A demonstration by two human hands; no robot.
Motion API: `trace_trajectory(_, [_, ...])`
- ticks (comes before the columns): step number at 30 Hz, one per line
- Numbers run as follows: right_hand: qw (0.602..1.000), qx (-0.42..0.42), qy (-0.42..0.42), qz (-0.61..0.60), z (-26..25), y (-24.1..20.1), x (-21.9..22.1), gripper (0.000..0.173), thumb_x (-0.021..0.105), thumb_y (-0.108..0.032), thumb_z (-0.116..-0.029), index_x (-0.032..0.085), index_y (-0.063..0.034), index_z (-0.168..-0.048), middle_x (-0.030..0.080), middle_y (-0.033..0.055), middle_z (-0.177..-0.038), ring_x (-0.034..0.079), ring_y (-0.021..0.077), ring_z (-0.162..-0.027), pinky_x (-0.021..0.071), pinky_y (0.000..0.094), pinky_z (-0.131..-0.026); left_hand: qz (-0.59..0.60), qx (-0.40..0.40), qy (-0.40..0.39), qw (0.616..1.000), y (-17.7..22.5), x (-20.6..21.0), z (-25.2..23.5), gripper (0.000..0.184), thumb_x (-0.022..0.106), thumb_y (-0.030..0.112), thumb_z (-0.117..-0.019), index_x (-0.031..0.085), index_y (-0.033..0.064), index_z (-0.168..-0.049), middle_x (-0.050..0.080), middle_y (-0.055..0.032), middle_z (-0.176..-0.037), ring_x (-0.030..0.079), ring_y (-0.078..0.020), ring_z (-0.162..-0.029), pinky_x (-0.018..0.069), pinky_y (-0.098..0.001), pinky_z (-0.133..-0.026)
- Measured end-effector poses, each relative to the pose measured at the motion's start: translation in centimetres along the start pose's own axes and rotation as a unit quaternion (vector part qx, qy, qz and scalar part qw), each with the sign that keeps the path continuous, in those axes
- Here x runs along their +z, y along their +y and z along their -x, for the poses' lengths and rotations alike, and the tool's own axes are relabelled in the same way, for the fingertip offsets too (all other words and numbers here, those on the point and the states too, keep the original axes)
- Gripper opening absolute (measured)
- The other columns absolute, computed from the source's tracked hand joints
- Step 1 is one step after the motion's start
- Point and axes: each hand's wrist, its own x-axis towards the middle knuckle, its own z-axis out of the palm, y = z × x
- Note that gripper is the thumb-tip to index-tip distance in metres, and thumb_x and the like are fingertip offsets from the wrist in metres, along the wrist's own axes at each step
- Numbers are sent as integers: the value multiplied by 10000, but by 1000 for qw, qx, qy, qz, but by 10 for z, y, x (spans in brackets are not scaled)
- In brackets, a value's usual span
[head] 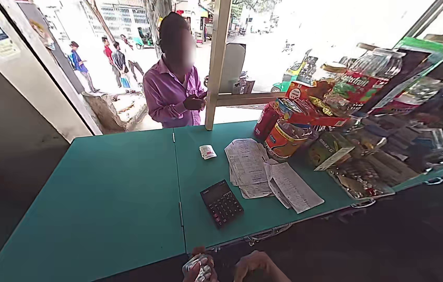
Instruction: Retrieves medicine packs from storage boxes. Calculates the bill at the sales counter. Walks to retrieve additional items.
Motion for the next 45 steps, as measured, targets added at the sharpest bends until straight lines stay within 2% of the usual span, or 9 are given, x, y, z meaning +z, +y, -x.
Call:
trace_trajectory(3, [998, 23, 49, -8, 31, -6, -15, 157, 672, -73, -977, 723, -79, -1125, 742, 5, -935, 672, 51, -731, 582, 232, -655, 29, -22, -3, 999, -10, -4, 0, 372, 663, 344, -960, 633, 214, -1308, 699, -91, -1036, 677, -173, -759, 567, -317, -616])
trace_trajectory(8, [998, 51, 36, 30, 84, -6, -39, 208, 673, -52, -969, 707, -41, -1174, 747, 16, -1093, 701, 74, -955, 587, 276, -880, -14, -11, -19, 1000, -44, 47, -3, 354, 673, 380, -948, 677, 238, -1272, 714, -65, -1036, 673, -146, -752, 561, -296, -631])
trace_trajectory(15, [994, 44, 84, 53, 180, -22, -100, 242, 667, -99, -982, 683, 6, -1200, 736, 71, -1101, 703, 121, -965, 589, 326, -876, -87, -122, -58, 987, -132, 84, -18, 319, 682, 382, -927, 714, 233, -1207, 718, -50, -1003, 665, -126, -747, 551, -279, -636])
trace_trajectory(21, [958, 118, 209, 158, 329, -68, -199, 291, 678, -182, -984, 695, -71, -1253, 737, 46, -1147, 703, 104, -1005, 588, 317, -897, -93, -210, -38, 973, -279, 141, -51, 340, 738, 430, -868, 755, 169, -1086, 728, -56, -935, 683, -132, -720, 565, -283, -610])
trace_trajectory(29, [858, 124, 469, 165, 534, -119, -274, 329, 667, -239, -990, 672, -89, -1283, 730, 10, -1118, 682, 62, -1011, 559, 273, -923, -102, -431, -102, 891, -490, 216, -112, 418, 719, 359, -880, 691, 147, -1239, 708, -129, -956, 682, -196, -688, 567, -319, -572])
trace_trajectory(36, [658, 268, 695, 113, 707, -16, -407, 344, 640, -274, -990, 669, -86, -1277, 720, 98, -1093, 692, 185, -949, 559, 415, -877, -100, -614, -106, 776, -676, 270, -152, 425, 731, 343, -885, 669, 143, -1256, 684, -148, -932, 679, -223, -676, 568, -345, -548])
trace_trajectory(38, [584, 348, 728, 87, 779, 27, -434, 374, 632, -296, -1004, 659, -87, -1312, 710, 146, -1188, 695, 264, -1073, 544, 491, -970, -93, -643, -117, 751, -734, 285, -172, 416, 704, 361, -907, 666, 146, -1261, 685, -155, -949, 674, -222, -674, 564, -341, -551])
trace_trajectory(42, [458, 549, 698, -39, 896, 99, -385, 491, 652, -332, -993, 605, 0, -1352, 624, 272, -1326, 587, 426, -1261, 436, 612, -1070, -73, -691, -146, 704, -854, 328, -219, 402, 725, 338, -892, 669, 142, -1238, 688, -151, -945, 676, -217, -664, 566, -339, -544])
trace_trajectory(45, [407, 621, 650, -162, 939, 109, -321, 482, 671, -313, -981, 618, 38, -1307, 632, 279, -1304, 597, 414, -1242, 441, 590, -1057, -60, -710, -187, 676, -943, 379, -249, 415, 726, 333, -901, 649, 140, -1260, 683, -145, -969, 670, -207, -681, 565, -333, -561])
